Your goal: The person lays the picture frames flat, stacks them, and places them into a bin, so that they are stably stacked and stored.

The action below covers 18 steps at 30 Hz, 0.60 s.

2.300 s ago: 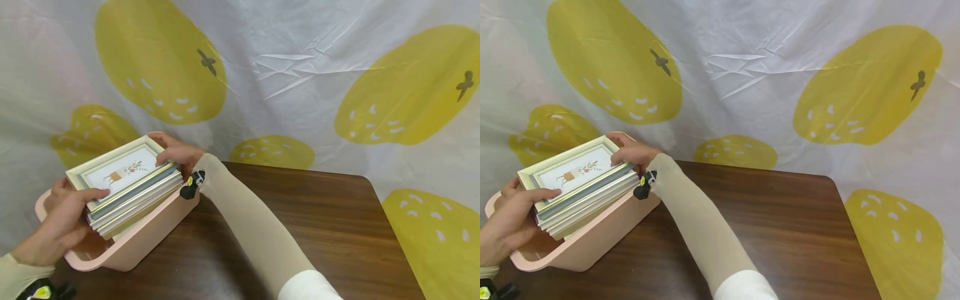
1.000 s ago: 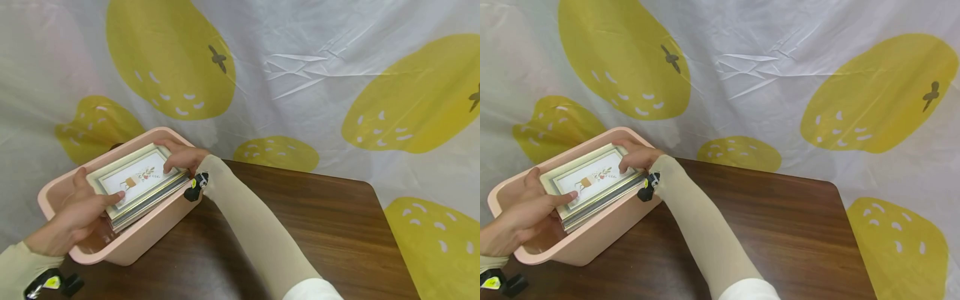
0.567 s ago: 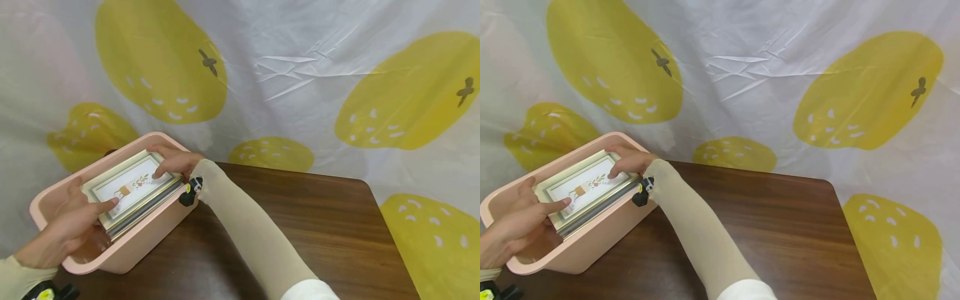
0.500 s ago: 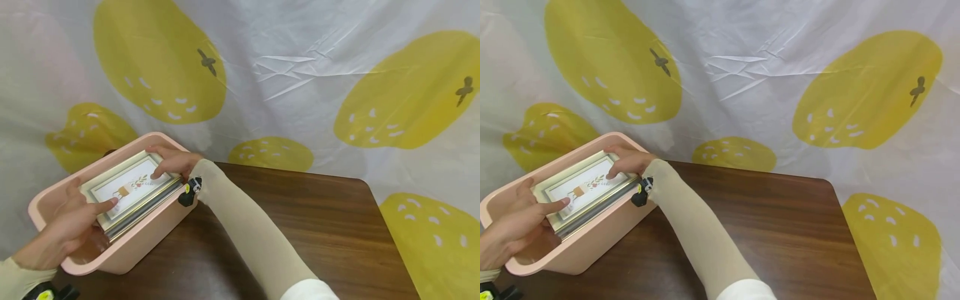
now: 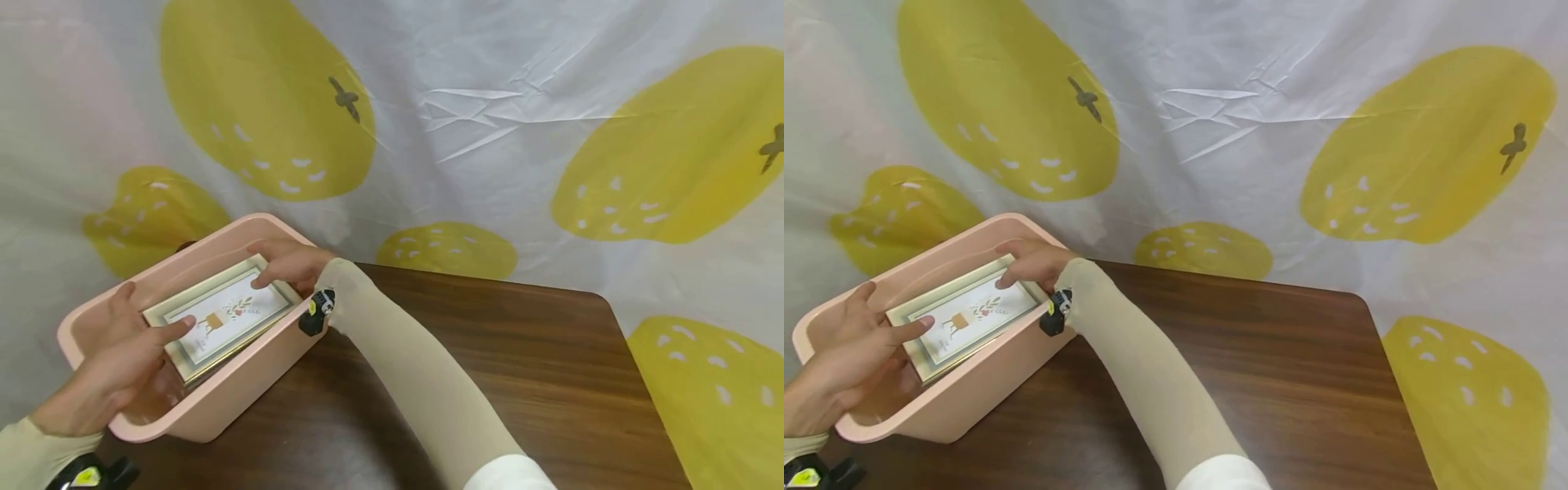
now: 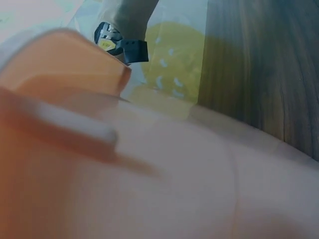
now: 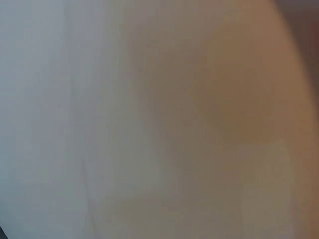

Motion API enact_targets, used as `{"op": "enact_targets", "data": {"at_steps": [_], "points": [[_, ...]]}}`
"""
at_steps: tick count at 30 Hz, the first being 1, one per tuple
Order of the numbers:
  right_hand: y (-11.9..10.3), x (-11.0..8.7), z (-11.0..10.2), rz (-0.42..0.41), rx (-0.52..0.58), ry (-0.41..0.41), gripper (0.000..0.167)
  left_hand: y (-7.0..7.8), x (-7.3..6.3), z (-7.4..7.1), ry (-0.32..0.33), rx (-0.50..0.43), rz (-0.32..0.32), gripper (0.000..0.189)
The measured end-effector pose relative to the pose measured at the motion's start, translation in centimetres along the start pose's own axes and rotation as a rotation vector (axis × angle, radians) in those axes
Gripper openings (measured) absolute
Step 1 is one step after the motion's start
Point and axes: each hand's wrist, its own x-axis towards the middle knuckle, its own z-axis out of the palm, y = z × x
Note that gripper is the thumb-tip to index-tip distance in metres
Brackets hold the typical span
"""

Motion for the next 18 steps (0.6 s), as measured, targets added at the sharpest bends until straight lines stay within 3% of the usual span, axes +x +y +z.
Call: {"op": "enact_targets", "data": {"at_steps": [13, 18], "points": [[-0.4, -1.5, -1.3, -0.098, -0.072, 0.028, 0.075, 0.6, 0.0, -0.1, 0.042, -0.002, -0.001, 0.116], [-0.6, -2.3, -1.5, -0.161, -0.078, 0.046, 0.071, 0.6, -0.6, -0.2, 0.090, 0.096, 0.050, 0.110]]}}
